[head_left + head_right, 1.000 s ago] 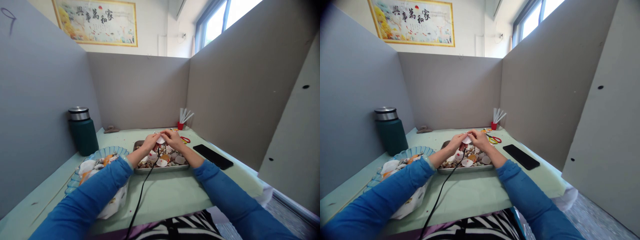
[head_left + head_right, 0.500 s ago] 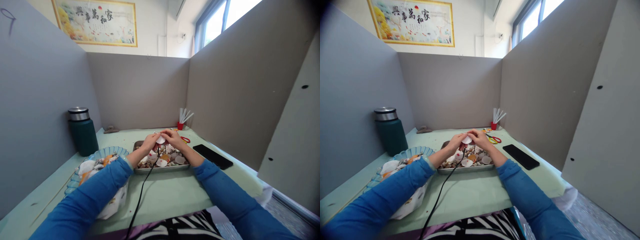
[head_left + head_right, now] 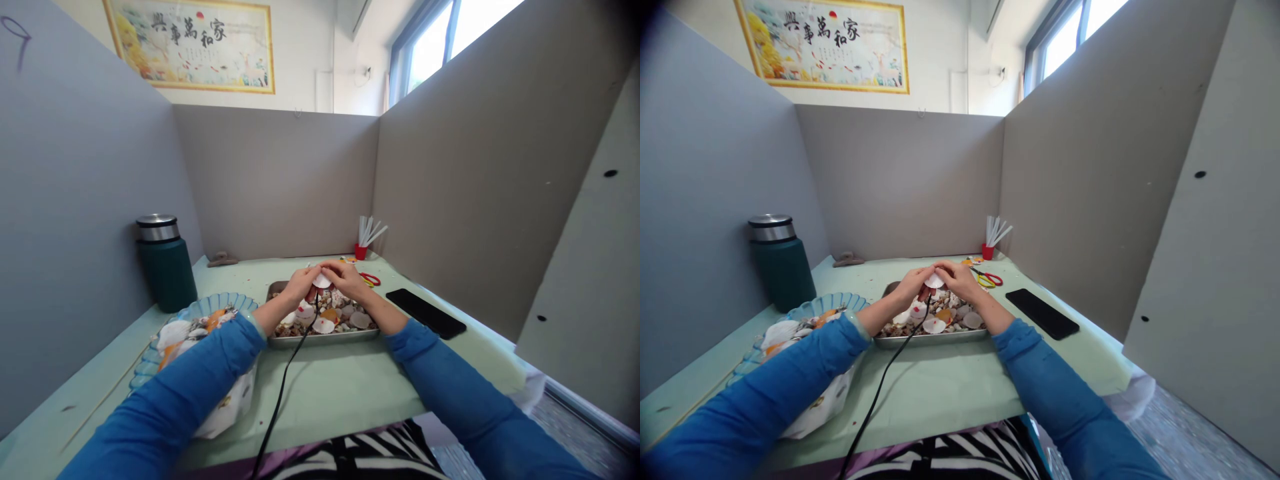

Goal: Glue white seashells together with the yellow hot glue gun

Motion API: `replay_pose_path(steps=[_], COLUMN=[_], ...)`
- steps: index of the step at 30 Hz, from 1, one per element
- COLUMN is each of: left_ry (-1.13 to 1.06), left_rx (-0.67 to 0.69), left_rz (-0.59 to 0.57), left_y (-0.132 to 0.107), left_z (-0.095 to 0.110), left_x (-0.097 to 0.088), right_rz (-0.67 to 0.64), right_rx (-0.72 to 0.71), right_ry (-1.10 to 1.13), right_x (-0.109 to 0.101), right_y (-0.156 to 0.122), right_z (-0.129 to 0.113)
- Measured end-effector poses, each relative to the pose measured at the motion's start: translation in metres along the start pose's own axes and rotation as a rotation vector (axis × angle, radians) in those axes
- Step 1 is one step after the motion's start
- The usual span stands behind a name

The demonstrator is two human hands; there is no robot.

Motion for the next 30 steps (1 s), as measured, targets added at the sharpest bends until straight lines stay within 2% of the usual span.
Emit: replay_pose_path(steps=[5, 11, 16, 30], left_ry=[0.013, 0.014, 0.018, 0.058], left_rx=[0.011, 0.035, 0.036, 0.023], left_rz=[0.035, -0.002, 0.043, 0.098], left_y=[0.0006, -0.0028, -0.0033, -0.0023], left_z=[-0.0003, 0.0036, 0.0049, 0.0031], left_x=[-0.0005, 0.0021, 0.0006, -0.0028], right_rz=[0.029, 0.068, 0.078, 0.062], right_rx=[-0.074, -0.135, -0.191, -0.154], right_ry=[-0.132, -0.114, -0.113, -0.115], right_x=[-0.0023, -0.0036, -0.0041, -0.0043], right_y=[0.0012, 0.0026, 0.0033, 0.0033], right_z=[-0.0033, -0.0046, -0.0085, -0.0106])
Point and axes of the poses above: each hand's wrist, its own y-axis towards the middle knuckle, its own x-axis out of the palm, z = x × y, the point moved 4 cm from there along y, towards the middle knuckle, and after that the axes turned 13 degrees about -x, right-handed, at the moved point
